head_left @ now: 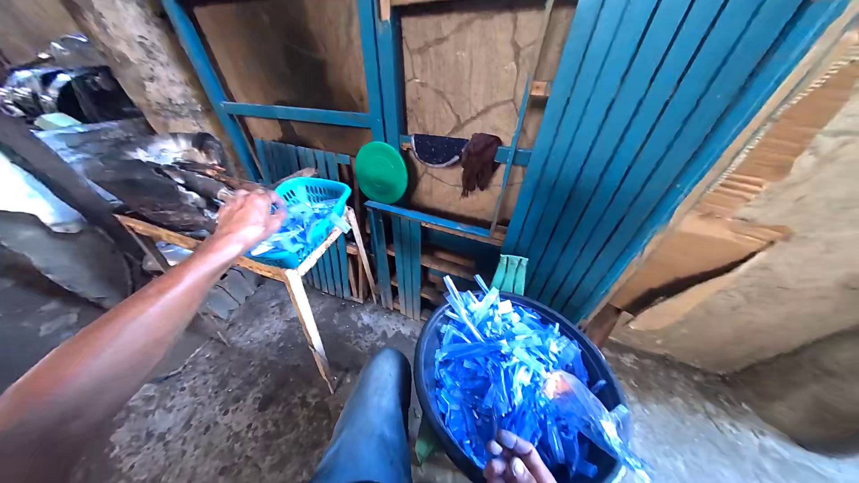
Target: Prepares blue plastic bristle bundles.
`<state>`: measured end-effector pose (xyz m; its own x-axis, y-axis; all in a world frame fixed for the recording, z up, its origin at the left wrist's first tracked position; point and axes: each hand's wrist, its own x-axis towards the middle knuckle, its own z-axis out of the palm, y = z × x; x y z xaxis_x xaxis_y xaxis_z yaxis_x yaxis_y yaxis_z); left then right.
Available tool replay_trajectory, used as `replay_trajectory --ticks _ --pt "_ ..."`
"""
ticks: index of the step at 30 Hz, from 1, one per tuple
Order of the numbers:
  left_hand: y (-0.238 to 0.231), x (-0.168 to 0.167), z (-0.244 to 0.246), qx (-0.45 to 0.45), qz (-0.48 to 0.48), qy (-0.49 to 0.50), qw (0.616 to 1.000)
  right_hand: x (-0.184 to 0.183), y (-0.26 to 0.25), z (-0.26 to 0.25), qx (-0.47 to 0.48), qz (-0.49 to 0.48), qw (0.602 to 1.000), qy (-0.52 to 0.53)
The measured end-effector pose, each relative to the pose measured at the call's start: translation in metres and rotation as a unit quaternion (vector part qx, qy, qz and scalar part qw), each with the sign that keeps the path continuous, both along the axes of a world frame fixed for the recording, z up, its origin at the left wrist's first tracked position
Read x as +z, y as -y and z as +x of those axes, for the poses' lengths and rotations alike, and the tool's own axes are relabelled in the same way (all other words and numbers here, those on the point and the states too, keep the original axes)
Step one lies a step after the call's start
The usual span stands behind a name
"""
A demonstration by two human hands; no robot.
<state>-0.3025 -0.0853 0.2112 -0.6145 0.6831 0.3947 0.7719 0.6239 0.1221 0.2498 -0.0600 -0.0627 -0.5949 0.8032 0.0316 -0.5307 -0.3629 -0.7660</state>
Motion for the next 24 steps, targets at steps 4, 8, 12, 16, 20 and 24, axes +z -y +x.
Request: replay_trajectory --ticks 4,8,12,16,20,24 --pt "-0.003 -0.013 0.059 -0.155 0.051 -0.058 0.985 0.002 0.0 0.007 -0.031 0.005 0.999 0.03" --pt "-0.027 -0.075 0.154 -0.375 0.015 0.153 0.914 0.006 -0.003 0.009 -0.09 -0.009 0.995 0.043" --pt "-0.073 -0.161 0.24 -0.475 -0.277 0.187 0.814 0.011 -0.006 0.01 -0.119 -0.011 0.992 0.05" --pt "-0.118 -0.23 0.291 -0.421 -0.428 0.131 0.789 0.014 -0.004 0.007 -0.135 -0.03 0.988 0.074" --pt "-0.141 -0.266 0.312 -0.372 -0.501 0.089 0.776 0.014 -0.001 0.006 -0.133 -0.04 0.987 0.085" --pt "-0.145 -0.285 0.32 -0.352 -0.55 0.046 0.756 0.015 0.0 0.007 -0.129 -0.042 0.987 0.092"
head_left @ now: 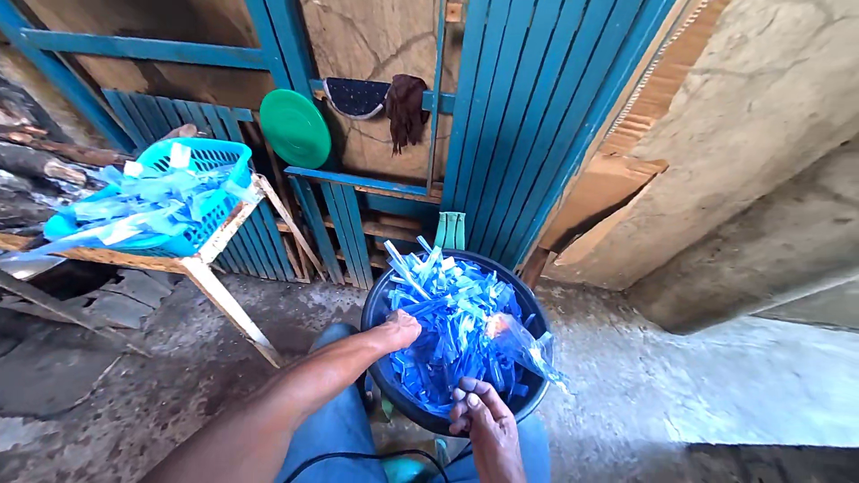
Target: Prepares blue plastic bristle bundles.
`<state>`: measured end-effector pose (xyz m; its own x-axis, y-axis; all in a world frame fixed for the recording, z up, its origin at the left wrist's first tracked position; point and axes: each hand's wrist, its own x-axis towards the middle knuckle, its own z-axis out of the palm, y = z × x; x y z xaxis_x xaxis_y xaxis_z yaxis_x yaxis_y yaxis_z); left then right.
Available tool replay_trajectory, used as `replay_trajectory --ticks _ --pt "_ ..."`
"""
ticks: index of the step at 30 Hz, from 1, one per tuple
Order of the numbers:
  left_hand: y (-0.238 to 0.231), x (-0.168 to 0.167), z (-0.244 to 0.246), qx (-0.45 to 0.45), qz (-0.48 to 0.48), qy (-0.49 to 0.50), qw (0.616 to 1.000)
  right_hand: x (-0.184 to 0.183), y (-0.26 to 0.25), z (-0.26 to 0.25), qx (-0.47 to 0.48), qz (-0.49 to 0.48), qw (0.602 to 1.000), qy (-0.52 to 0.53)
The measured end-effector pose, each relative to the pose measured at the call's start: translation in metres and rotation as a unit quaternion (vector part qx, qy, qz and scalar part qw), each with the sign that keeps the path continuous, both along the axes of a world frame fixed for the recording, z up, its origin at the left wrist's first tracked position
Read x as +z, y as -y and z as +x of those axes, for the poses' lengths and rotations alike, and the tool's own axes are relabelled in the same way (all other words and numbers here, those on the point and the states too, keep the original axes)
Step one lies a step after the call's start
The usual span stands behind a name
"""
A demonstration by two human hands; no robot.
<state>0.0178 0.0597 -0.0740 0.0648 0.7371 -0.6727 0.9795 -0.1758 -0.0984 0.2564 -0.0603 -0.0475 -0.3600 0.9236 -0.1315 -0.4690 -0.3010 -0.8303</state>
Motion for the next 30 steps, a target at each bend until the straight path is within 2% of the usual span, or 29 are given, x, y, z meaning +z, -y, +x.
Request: replay_trajectory --ticks 4,7,15,18,23,30 --pt "0.001 -0.014 0.0 -0.007 -0.003 -0.027 1.0 -0.003 -0.001 0.0 0.006 0.001 1.0 -0.014" --pt "0.0 -0.011 -0.002 -0.002 0.013 -0.003 1.0 -0.003 -0.001 0.001 0.007 -0.002 1.0 -0.018" --pt "-0.013 0.031 -0.021 0.002 -0.006 0.043 0.999 -0.003 -0.009 -0.004 0.015 0.005 1.0 0.002" --pt "-0.014 0.021 -0.029 -0.005 -0.009 0.073 0.997 -0.003 -0.012 -0.006 0.01 0.017 1.0 0.015" --pt "-0.008 0.012 -0.014 -0.024 -0.015 0.132 0.991 -0.003 -0.011 0.001 -0.023 0.018 0.999 0.024" --pt "-0.019 0.06 -0.026 0.003 0.005 0.275 0.962 -0.005 -0.013 0.007 -0.03 0.015 0.999 0.025"
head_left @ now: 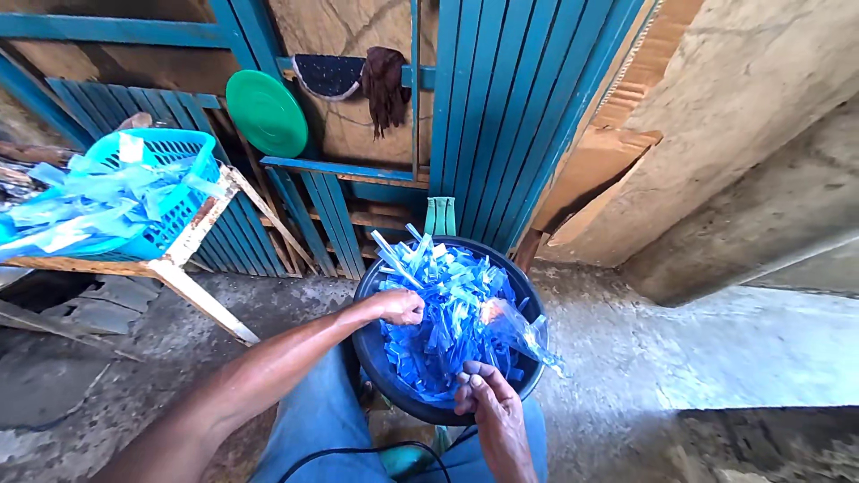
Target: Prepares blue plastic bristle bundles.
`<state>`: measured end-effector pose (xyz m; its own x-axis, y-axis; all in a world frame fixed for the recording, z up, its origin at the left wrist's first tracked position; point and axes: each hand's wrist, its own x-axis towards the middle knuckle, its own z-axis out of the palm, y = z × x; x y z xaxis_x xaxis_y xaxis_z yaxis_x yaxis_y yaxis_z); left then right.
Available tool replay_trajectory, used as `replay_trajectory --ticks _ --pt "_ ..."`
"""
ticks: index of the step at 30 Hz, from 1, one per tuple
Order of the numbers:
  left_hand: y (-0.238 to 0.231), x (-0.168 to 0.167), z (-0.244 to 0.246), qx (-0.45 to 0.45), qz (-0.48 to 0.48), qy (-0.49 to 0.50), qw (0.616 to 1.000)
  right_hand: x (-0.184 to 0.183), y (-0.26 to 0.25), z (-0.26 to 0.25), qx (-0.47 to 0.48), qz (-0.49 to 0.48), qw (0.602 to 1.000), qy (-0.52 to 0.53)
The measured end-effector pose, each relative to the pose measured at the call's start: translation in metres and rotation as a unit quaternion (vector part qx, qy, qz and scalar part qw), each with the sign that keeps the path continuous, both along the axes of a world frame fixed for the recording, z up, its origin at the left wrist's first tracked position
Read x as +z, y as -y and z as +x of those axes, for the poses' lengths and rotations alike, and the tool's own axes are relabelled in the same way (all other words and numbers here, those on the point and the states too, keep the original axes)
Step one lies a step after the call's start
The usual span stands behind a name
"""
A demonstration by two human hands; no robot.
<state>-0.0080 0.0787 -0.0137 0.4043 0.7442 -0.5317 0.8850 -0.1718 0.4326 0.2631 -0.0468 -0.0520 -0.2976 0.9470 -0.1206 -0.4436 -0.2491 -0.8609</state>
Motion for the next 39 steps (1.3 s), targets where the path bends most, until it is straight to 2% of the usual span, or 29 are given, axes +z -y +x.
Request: replay_trajectory --ticks 7,10,21,30,36,39 --pt "0.015 0.046 -0.019 0.066 -0.062 0.174 0.981 0.0 -0.002 -0.003 0.006 0.019 1.0 0.012" --pt "0.024 0.062 -0.019 0.084 -0.093 0.218 0.968 0.001 -0.008 -0.005 0.012 0.048 0.998 0.037" --pt "0.034 0.084 -0.008 0.062 -0.108 0.264 0.957 0.017 -0.048 -0.022 0.098 0.161 0.969 0.16" --pt "0.037 0.101 0.013 0.026 -0.109 0.293 0.95 0.04 -0.062 -0.024 0.14 0.245 0.946 0.158" --pt "0.039 0.1 0.023 0.059 -0.067 0.318 0.944 0.044 -0.068 -0.029 0.149 0.265 0.936 0.179" --pt "0.043 0.092 0.024 0.109 -0.047 0.363 0.924 0.046 -0.07 -0.031 0.133 0.292 0.925 0.205"
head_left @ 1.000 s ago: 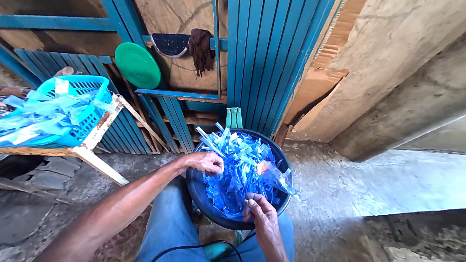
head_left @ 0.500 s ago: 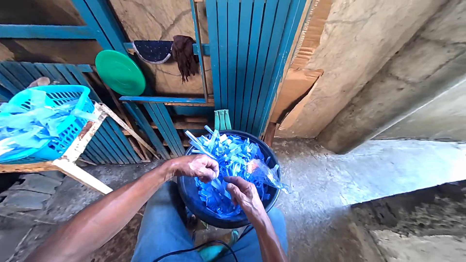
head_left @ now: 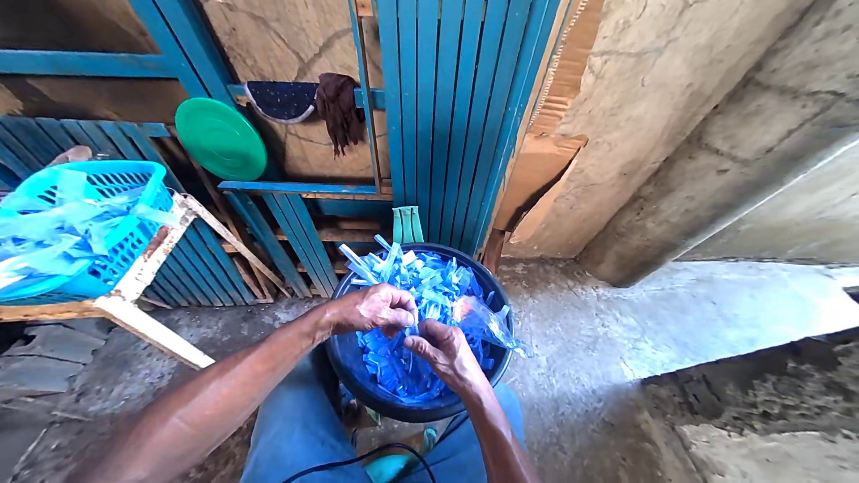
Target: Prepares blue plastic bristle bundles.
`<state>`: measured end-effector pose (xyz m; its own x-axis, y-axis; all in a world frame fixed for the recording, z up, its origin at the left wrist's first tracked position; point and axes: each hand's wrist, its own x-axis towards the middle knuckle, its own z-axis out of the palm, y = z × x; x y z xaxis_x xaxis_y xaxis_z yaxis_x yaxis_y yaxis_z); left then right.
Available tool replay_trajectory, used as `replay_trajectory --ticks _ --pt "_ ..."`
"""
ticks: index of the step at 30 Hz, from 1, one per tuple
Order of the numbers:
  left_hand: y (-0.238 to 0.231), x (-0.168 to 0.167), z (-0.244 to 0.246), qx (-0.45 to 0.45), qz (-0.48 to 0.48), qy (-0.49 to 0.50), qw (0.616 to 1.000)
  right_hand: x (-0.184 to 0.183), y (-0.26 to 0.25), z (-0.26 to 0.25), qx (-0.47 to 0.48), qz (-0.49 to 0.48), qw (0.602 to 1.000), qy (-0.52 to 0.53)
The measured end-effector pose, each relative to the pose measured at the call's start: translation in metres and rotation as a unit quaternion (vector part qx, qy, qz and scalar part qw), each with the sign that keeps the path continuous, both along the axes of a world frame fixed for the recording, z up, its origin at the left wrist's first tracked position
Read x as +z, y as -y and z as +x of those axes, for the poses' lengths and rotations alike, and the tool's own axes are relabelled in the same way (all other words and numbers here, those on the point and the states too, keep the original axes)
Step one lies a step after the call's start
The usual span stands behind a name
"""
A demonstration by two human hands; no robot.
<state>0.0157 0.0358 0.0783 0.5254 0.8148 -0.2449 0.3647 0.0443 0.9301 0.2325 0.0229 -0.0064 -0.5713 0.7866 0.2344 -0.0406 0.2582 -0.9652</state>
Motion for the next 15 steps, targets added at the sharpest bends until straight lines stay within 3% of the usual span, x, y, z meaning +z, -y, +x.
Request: replay_trajectory --ticks 3,5,10,15 --pt "0.009 -0.02 0.001 0.133 -0.041 0.078 0.987 0.003 -0.003 -0.001 -0.026 0.017 0.999 0.006" --pt "0.02 -0.037 0.004 0.191 -0.096 0.07 0.974 0.005 -0.003 -0.001 -0.048 0.013 0.999 0.009" --pt "0.055 -0.07 0.022 0.147 -0.298 0.086 0.939 0.008 0.007 -0.001 -0.046 0.024 0.998 0.031" --pt "0.051 -0.081 0.026 0.146 -0.231 0.182 0.945 -0.003 0.053 -0.007 -0.062 0.155 0.978 0.125"
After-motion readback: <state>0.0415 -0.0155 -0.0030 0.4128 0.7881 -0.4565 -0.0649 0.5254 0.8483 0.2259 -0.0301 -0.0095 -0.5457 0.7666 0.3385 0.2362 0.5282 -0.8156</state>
